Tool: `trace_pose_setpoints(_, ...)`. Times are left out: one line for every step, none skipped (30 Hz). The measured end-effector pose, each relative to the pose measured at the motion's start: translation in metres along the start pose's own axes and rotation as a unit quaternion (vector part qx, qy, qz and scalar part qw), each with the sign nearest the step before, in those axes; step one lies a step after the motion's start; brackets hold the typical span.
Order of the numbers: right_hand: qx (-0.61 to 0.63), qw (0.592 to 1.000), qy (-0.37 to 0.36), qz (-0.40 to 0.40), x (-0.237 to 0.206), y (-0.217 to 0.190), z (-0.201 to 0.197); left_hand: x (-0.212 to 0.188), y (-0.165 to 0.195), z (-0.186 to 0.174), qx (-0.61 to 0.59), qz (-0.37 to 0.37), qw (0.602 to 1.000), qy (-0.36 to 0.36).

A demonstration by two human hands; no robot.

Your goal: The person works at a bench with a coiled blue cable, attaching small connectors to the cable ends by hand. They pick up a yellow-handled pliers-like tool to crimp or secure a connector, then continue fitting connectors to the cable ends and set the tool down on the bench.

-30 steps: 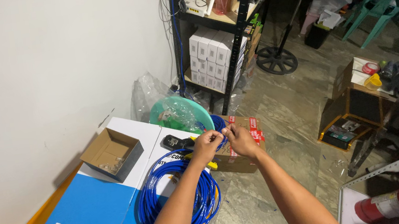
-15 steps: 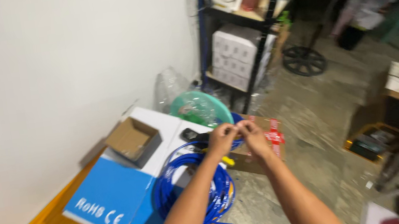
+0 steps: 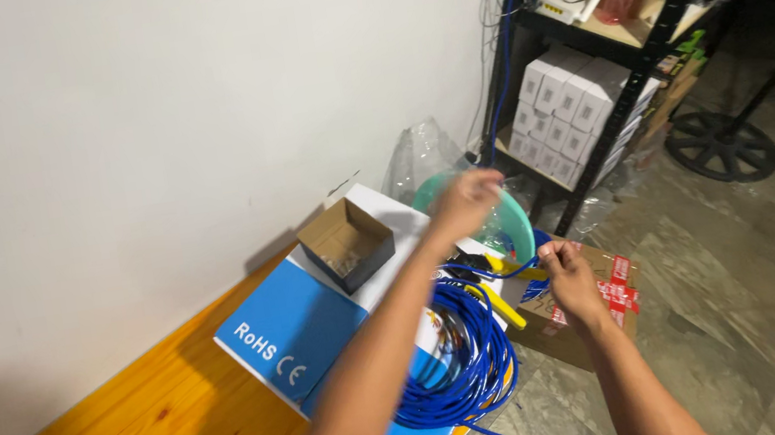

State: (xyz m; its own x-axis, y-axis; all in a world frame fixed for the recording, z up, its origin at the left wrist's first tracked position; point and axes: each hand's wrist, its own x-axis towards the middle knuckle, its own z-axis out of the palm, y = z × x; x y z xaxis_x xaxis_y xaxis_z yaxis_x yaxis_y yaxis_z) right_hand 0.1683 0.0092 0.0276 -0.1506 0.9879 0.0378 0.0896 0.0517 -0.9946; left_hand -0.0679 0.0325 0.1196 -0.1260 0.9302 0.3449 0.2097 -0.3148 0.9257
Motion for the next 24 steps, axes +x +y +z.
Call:
trace_pose_setpoints(0.012, 1.000, -0.003, 0.002, 0.001, -0.001, 0.002, 0.004, 0.007, -0.027, 0.026, -0.001, 1.000, 0.012)
trace_pose_setpoints(0.026, 1.000, -0.004, 0.003, 0.003, -0.001, 0.005, 0.006, 0.015, -0.054, 0.053, -0.001, 0.998, 0.023)
trace_pose_setpoints(0.023, 1.000, -0.005, -0.010, 0.003, -0.001, 0.008, 0.007, 0.022, -0.075, 0.097, 0.009, 0.994, 0.041)
trace_pose_setpoints(0.019, 1.000, -0.006, -0.022, 0.003, -0.001, 0.010, 0.003, 0.027, -0.090, 0.139, 0.018, 0.988, 0.060)
trace_pose_setpoints(0.017, 0.999, -0.006, -0.038, 0.008, -0.002, 0.013, -0.007, 0.030, -0.099, 0.201, -0.009, 0.977, 0.072)
trace_pose_setpoints(0.018, 0.999, -0.006, -0.043, 0.012, -0.005, 0.017, -0.019, 0.033, -0.106, 0.262, -0.036, 0.961, 0.085)
trace_pose_setpoints(0.018, 0.999, -0.007, -0.045, 0.013, -0.006, 0.019, -0.033, 0.033, -0.111, 0.328, -0.028, 0.937, 0.113)
trace_pose_setpoints(0.018, 0.999, -0.006, -0.048, 0.013, -0.008, 0.021, -0.047, 0.032, -0.115, 0.392, -0.020, 0.909, 0.139)
trace_pose_setpoints(0.012, 0.999, -0.006, -0.052, 0.017, -0.011, 0.024, -0.058, 0.031, -0.119, 0.455, -0.010, 0.875, 0.163)
trace_pose_setpoints(0.005, 0.998, -0.007, -0.055, 0.018, -0.013, 0.026, -0.068, 0.028, -0.122, 0.474, -0.031, 0.864, 0.168)
trace_pose_setpoints(-0.004, 0.998, -0.008, -0.057, 0.018, -0.015, 0.026, -0.078, 0.022, -0.123, 0.492, -0.053, 0.852, 0.171)
trace_pose_setpoints(-0.006, 0.998, -0.008, -0.062, 0.019, -0.017, 0.026, -0.085, 0.015, -0.122, 0.509, -0.074, 0.839, 0.175)
trace_pose_setpoints(-0.010, 0.998, -0.010, -0.066, 0.019, -0.017, 0.027, -0.093, 0.006, -0.120, 0.493, -0.083, 0.853, 0.147)
trace_pose_setpoints(-0.013, 0.997, -0.012, -0.070, 0.019, -0.018, 0.028, -0.099, -0.003, -0.118, 0.477, -0.091, 0.866, 0.119)
trace_pose_setpoints(-0.008, 0.997, -0.011, -0.073, 0.021, -0.019, 0.029, -0.103, -0.011, -0.118, 0.462, -0.098, 0.877, 0.092)
trace_pose_setpoints(-0.002, 0.997, -0.011, -0.075, 0.022, -0.020, 0.031, -0.106, -0.019, -0.117, 0.445, -0.083, 0.887, 0.095)
trace_pose_setpoints(0.003, 0.997, -0.012, -0.077, 0.022, -0.020, 0.032, -0.107, -0.024, -0.113, 0.428, -0.069, 0.896, 0.098)
trace_pose_setpoints(-0.005, 0.997, -0.010, -0.077, 0.024, -0.020, 0.033, -0.107, -0.027, -0.110, 0.412, -0.054, 0.904, 0.102)
trace_pose_setpoints(-0.014, 0.997, -0.009, -0.077, 0.026, -0.020, 0.033, -0.107, -0.027, -0.107, 0.402, -0.039, 0.909, 0.099)
trace_pose_setpoints(-0.022, 0.997, -0.008, -0.076, 0.027, -0.020, 0.033, -0.107, -0.023, -0.104, 0.392, -0.025, 0.915, 0.094)
trace_pose_setpoints(-0.012, 0.996, -0.011, -0.085, 0.029, -0.019, 0.033, -0.107, -0.016, -0.101, 0.382, -0.011, 0.920, 0.090)
trace_pose_setpoints(0.000, 0.996, -0.014, -0.093, 0.031, -0.018, 0.035, -0.108, -0.006, -0.101, 0.404, -0.033, 0.911, 0.070)
trace_pose_setpoints(0.011, 0.995, -0.017, -0.102, 0.032, -0.017, 0.037, -0.107, 0.006, -0.101, 0.426, -0.055, 0.902, 0.050)
trace_pose_setpoints(0.010, 0.996, -0.015, -0.087, 0.033, -0.015, 0.038, -0.105, 0.020, -0.102, 0.447, -0.077, 0.891, 0.029)
